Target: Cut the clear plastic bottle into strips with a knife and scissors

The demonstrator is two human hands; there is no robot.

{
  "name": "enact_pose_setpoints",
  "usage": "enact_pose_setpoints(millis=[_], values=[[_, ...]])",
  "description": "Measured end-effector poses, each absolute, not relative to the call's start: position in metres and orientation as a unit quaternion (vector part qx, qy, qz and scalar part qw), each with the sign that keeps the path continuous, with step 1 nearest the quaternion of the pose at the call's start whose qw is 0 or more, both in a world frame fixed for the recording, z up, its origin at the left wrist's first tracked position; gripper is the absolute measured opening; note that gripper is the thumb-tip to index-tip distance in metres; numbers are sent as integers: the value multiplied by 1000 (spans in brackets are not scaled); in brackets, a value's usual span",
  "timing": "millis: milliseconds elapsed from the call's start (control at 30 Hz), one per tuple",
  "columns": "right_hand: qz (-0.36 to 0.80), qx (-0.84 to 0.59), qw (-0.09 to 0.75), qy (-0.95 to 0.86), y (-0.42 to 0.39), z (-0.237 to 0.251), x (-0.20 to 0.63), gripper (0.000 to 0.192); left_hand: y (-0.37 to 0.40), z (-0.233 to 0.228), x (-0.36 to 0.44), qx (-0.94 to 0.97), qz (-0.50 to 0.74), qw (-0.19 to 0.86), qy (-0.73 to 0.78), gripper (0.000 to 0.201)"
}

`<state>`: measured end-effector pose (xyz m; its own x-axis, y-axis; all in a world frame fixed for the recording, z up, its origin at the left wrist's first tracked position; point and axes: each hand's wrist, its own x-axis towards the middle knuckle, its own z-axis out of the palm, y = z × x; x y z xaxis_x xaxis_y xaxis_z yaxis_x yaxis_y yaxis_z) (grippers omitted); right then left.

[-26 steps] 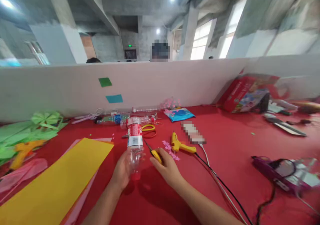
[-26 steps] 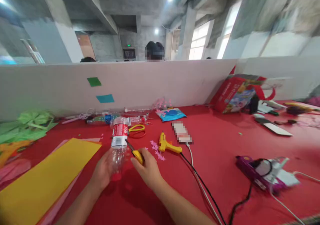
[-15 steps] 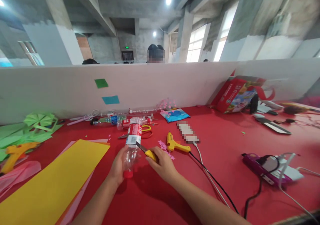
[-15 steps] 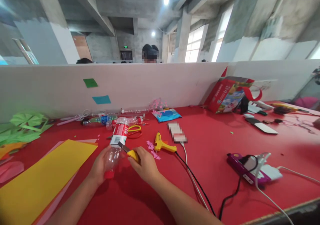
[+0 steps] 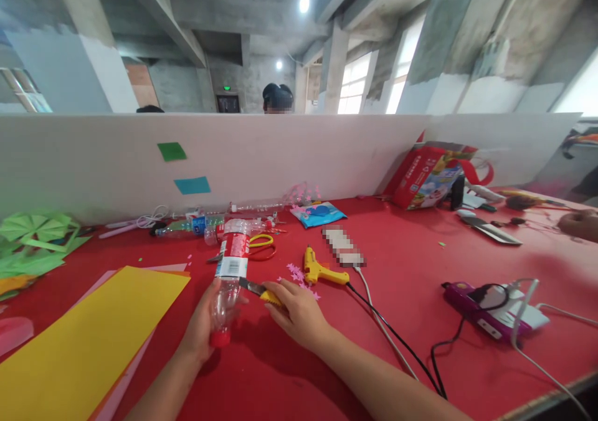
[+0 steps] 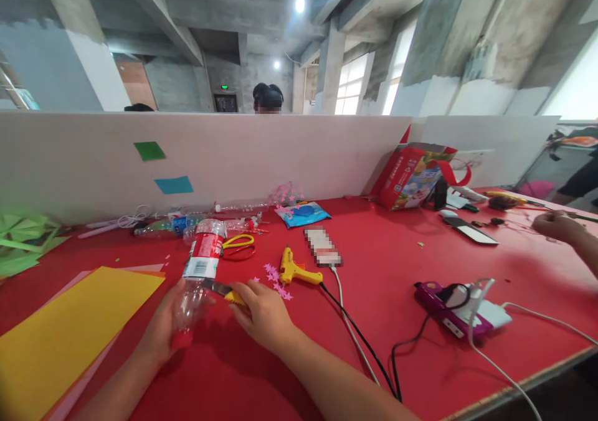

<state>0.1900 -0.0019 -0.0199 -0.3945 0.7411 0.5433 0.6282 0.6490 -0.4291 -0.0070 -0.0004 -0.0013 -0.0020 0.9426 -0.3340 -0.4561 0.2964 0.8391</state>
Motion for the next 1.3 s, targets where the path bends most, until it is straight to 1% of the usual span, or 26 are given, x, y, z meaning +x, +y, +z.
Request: enact_pose_setpoints(millis=[67,233,400,500,667,800,900,1033,1200,1300], values=[[85,-407,359,-835,-5,-19,189,29,0,-4,-5,276,541,648,460,26],[106,-391,358,-842,-11,-15,190,35,0,-14,-2,319,566,629,427,45],[95,-392,356,-843,-13,-11,191,34,-1,-14,-2,341,596,581,437,44],[85,-394,352,-845,-14,-9,191,33,0,-14,-1,348,593,568,453,46],[80,-402,349,-843,-15,-8,191,32,2,-16,-2,431,597,503,453,41],[84,-417,345,-837,-16,-8,189,32,0,-11,-3,498,580,423,486,35],[80,-423,346,-834,-17,-9,187,31,-2,-7,-4,512,580,381,505,34],[74,-424,360,-828,-19,-13,184,32,-3,-9,-3,500,584,373,520,34],[70,-433,355,-826,-17,-16,184,33,0,-17,-4,443,599,412,524,26],[82,-425,359,-827,-16,-16,185,34,-1,-18,-2,443,597,418,523,25]])
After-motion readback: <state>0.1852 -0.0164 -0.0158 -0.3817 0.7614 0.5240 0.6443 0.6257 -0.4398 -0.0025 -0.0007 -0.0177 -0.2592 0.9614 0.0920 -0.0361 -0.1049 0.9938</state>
